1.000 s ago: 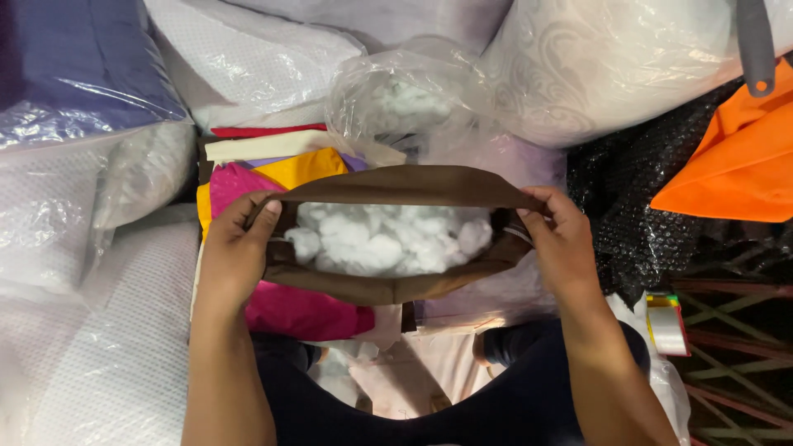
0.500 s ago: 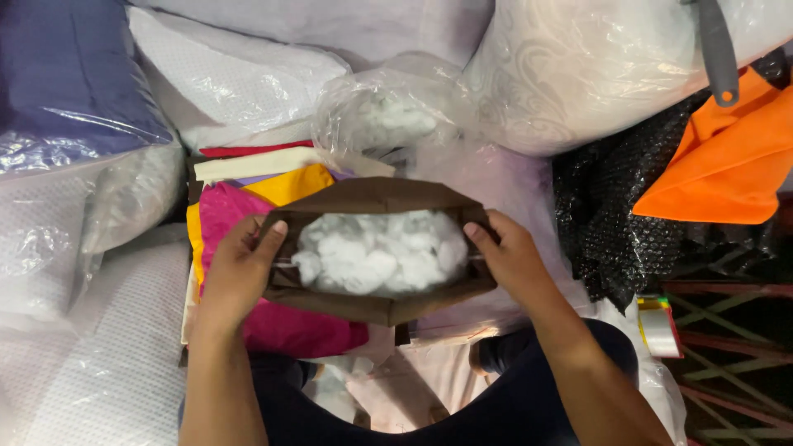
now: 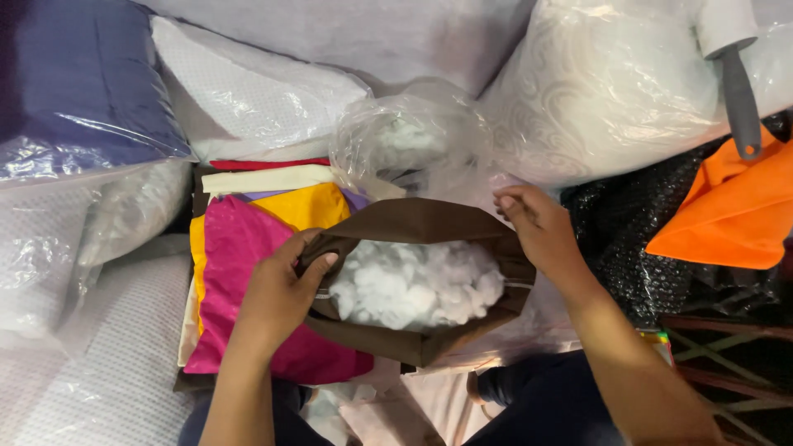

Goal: Stuffing a brown fabric pouch with white fiberfill material from a plastic bag

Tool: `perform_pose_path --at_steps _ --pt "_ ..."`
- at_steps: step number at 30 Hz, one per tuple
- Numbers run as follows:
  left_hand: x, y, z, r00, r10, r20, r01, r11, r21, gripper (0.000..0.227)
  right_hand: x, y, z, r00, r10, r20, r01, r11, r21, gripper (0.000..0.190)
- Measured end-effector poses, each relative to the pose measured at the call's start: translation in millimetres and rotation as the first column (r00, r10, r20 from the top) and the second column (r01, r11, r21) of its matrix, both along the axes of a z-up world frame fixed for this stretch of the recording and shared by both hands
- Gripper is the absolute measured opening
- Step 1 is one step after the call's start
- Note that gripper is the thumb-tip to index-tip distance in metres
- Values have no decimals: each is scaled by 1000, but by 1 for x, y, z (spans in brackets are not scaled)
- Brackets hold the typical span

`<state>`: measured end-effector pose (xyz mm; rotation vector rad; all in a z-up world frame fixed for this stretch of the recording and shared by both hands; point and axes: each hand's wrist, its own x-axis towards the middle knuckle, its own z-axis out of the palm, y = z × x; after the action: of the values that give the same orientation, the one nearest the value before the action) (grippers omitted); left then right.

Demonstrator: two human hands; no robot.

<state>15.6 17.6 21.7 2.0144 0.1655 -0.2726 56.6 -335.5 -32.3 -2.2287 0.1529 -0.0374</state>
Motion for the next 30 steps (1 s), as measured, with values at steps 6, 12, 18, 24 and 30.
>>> perform_pose_path --at_steps 6,12,18,24,30 --pt "12 6 -13 998 -19 56 23 998 -62 39 129 33 -85 931 364 -20 -363 921 -140 27" --pt "26 7 -18 985 -51 -165 30 991 -128 46 237 76 -184 756 644 -115 -613 636 -470 63" --pt "29 6 -48 997 -14 -78 1 988 -157 47 278 116 -236 808 587 53 -498 729 -470 30" --pt "35 2 -31 999 -49 13 51 972 -229 39 273 75 -274 858 474 197 -349 820 -454 28" --pt "28 -1 -25 998 -3 -58 -7 985 -173 40 163 83 -91 879 347 326 -316 938 -146 11"
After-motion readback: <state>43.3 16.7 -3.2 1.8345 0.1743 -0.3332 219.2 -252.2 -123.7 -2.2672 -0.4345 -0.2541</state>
